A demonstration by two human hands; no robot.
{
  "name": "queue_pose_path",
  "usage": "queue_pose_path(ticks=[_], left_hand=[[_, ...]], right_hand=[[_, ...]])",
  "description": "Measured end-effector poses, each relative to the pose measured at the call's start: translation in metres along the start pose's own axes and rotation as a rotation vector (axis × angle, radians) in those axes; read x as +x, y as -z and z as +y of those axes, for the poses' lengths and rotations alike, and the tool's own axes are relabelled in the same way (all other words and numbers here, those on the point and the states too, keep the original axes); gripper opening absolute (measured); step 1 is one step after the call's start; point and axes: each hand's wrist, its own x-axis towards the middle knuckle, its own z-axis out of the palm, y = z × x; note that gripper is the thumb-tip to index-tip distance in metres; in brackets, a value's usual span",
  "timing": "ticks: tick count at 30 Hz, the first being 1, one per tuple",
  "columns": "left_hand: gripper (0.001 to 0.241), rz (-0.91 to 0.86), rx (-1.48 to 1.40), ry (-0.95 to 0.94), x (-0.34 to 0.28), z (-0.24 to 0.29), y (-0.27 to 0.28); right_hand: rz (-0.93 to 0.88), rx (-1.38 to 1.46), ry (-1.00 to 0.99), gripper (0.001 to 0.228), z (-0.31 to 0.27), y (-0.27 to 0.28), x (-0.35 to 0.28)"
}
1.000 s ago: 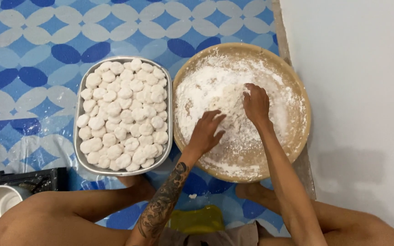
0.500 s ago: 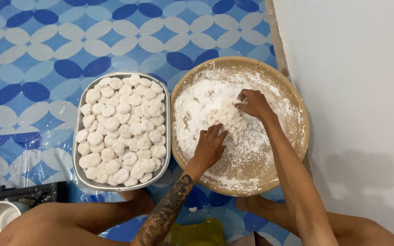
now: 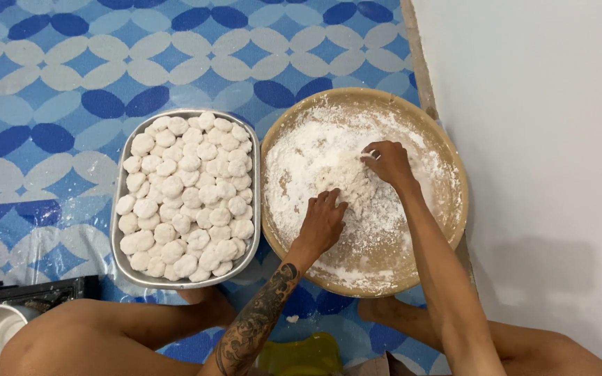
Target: The person takes pieces of dough from a wooden bowl, rolls them into small balls by hand, and places them into a metal tray. They continue this process with occasional assistance from another person's hands.
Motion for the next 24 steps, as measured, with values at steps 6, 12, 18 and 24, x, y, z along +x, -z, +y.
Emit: queue_pose_path(ticks=[6, 12, 18, 24], left_hand=[[0.044, 0.010, -0.035, 0.013, 0.000, -0.004, -0.008], [0.046, 0.001, -0.083, 0.008, -0.004, -0.006, -0.011], [0.046, 0.002, -0.056, 0.004, -0.004, -0.008, -0.016], [0.046, 0.002, -0.055, 0.010, -0.004, -0.007, -0.014]], right_hand=[[0.168, 0.434, 0.014, 0.030, -0.007, 0.022, -0.018], [0.076, 0.388, 0.109, 0.033, 0.002, 0.027, -0.037], [-0.063, -0.255, 0.220, 0.059, -0.015, 0.029, -0.048], [-0.080, -0.241, 0.259, 0.044, -0.002, 0.015, -0.032]])
